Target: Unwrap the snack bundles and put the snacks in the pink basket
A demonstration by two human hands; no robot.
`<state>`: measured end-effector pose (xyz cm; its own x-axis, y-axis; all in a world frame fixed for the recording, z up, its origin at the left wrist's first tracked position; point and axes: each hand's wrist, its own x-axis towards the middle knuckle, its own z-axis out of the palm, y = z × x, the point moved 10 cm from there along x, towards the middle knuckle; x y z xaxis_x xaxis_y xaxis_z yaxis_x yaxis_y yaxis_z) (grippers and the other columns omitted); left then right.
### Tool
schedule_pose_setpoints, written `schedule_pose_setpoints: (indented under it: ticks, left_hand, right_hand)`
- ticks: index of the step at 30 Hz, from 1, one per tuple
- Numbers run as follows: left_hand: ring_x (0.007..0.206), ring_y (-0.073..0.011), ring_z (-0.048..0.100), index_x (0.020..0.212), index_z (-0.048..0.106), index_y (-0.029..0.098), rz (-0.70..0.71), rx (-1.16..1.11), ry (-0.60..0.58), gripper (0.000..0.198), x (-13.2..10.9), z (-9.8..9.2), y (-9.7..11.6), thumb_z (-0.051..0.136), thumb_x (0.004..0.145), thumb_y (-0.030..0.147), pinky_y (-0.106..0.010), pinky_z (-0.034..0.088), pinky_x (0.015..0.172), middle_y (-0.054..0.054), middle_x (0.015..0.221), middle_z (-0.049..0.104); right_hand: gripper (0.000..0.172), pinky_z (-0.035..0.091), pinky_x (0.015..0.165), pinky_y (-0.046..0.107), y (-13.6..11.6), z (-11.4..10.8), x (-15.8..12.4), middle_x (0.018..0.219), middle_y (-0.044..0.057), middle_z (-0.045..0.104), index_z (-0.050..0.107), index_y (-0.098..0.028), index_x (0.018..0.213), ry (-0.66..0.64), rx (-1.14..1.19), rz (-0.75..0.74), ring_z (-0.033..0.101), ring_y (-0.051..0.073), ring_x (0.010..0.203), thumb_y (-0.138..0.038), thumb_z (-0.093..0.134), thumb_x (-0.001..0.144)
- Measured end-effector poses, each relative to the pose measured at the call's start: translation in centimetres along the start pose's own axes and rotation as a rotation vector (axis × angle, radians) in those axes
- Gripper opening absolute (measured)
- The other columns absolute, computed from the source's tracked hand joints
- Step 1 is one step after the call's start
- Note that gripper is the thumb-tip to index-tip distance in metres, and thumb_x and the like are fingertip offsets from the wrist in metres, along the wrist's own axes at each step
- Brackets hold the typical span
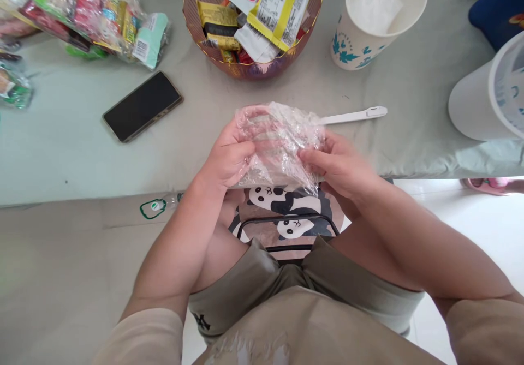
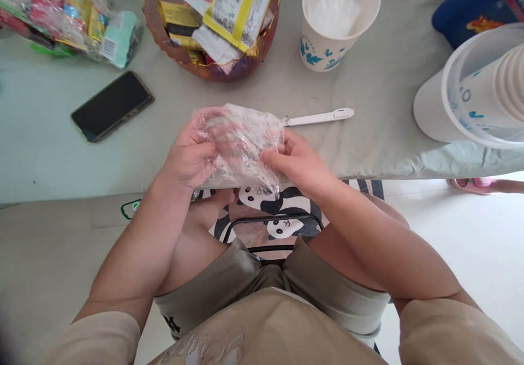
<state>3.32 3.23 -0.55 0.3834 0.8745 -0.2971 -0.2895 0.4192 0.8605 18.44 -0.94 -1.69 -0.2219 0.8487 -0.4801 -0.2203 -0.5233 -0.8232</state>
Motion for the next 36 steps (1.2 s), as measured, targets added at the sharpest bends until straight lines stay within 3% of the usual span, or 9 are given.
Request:
schedule_pose_setpoints:
  ticks: [4, 7, 12, 15, 17, 21, 27, 31, 36]
  left_hand:
    - [0.084, -0.0210, 0.081, 0.114, 0.061, 0.026, -0.085, 0.117, 0.090, 0.049, 0.1, -0.9, -0.2, 0.062, 0.069, 0.008, -0.015, 0.049, 0.049, 0.001, 0.109, 0.077]
    - [0.074, -0.0171, 0.079, 0.104, 0.062, 0.025, -0.076, 0.164, 0.147, 0.040, 0.2, -1.2, 0.0, 0.060, 0.067, 0.010, -0.016, 0.040, 0.043, 0.001, 0.104, 0.075]
    - [0.096, -0.0227, 0.078, 0.097, 0.052, 0.026, 0.020, 0.118, 0.322, 0.035, 0.0, -2.3, 0.6, 0.065, 0.068, 0.012, -0.023, 0.047, 0.056, 0.000, 0.111, 0.075]
    - [0.102, -0.0224, 0.076, 0.107, 0.051, 0.030, 0.092, 0.044, 0.394, 0.038, -0.1, -2.8, 1.2, 0.069, 0.075, 0.019, -0.025, 0.053, 0.064, 0.002, 0.109, 0.075]
    - [0.103, -0.0219, 0.076, 0.111, 0.057, 0.029, 0.070, -0.051, 0.377, 0.031, 0.0, -2.7, 1.0, 0.071, 0.083, 0.034, -0.027, 0.058, 0.071, 0.000, 0.112, 0.076]
    - [0.091, -0.0208, 0.077, 0.102, 0.071, 0.019, -0.180, -0.203, 0.186, 0.039, 0.3, -0.7, -1.3, 0.066, 0.090, 0.055, -0.029, 0.064, 0.073, -0.007, 0.106, 0.080]
    - [0.101, -0.0261, 0.079, 0.101, 0.073, 0.016, -0.211, -0.016, 0.065, 0.037, -0.2, -0.1, -2.4, 0.088, 0.067, 0.016, -0.033, 0.068, 0.081, -0.007, 0.105, 0.082]
    - [0.093, -0.0230, 0.080, 0.106, 0.073, 0.019, -0.174, 0.040, 0.039, 0.039, -0.3, 0.0, -2.3, 0.086, 0.070, 0.016, -0.033, 0.068, 0.079, -0.005, 0.103, 0.081]
    - [0.081, -0.0169, 0.078, 0.104, 0.074, 0.018, -0.154, 0.088, 0.023, 0.035, -0.2, 0.2, -1.7, 0.088, 0.072, 0.020, -0.022, 0.064, 0.066, -0.003, 0.092, 0.081]
  right_hand:
    - [0.016, 0.046, 0.059, 0.029, -1.9, -2.1, 0.0, 0.068, -0.002, 0.056, 0.061, -0.024, 0.085, 0.210, -0.128, -0.177, 0.052, 0.012, 0.061, -0.027, 0.076, 0.081]
    - [0.015, 0.046, 0.059, 0.029, -2.6, -3.0, -0.2, 0.070, -0.003, 0.055, 0.058, -0.026, 0.088, 0.316, -0.132, -0.233, 0.051, 0.012, 0.061, -0.027, 0.072, 0.084]
    - [0.045, 0.056, 0.069, 0.031, -1.5, -1.6, -0.1, 0.082, -0.004, 0.064, 0.049, -0.031, 0.119, 0.162, -0.049, -0.125, 0.065, 0.016, 0.074, -0.030, 0.077, 0.084]
    - [0.050, 0.057, 0.068, 0.030, -1.2, -0.9, -0.2, 0.079, -0.004, 0.065, 0.051, -0.028, 0.119, 0.122, -0.132, -0.066, 0.067, 0.016, 0.074, -0.023, 0.081, 0.080]
    - [0.041, 0.057, 0.069, 0.030, -1.7, -0.9, -0.4, 0.083, -0.002, 0.067, 0.055, -0.027, 0.113, 0.145, -0.159, -0.113, 0.067, 0.016, 0.075, -0.021, 0.080, 0.080]
    - [0.042, 0.058, 0.075, 0.031, -2.6, -1.3, -0.4, 0.088, -0.001, 0.069, 0.058, -0.028, 0.111, 0.193, -0.167, -0.211, 0.070, 0.018, 0.086, -0.017, 0.080, 0.078]
    - [0.043, 0.060, 0.082, 0.037, -2.4, -1.2, -0.1, 0.101, 0.001, 0.075, 0.062, -0.030, 0.111, 0.153, -0.022, -0.205, 0.072, 0.023, 0.098, -0.023, 0.085, 0.075]
    - [0.031, 0.060, 0.077, 0.037, -1.5, -0.8, 0.2, 0.097, 0.003, 0.077, 0.070, -0.027, 0.101, 0.085, 0.049, -0.119, 0.073, 0.023, 0.092, -0.038, 0.084, 0.076]
    - [0.012, 0.052, 0.060, 0.029, -1.6, -0.7, -0.6, 0.072, 0.001, 0.068, 0.071, -0.022, 0.082, 0.112, -0.167, -0.079, 0.062, 0.014, 0.064, -0.031, 0.078, 0.085]
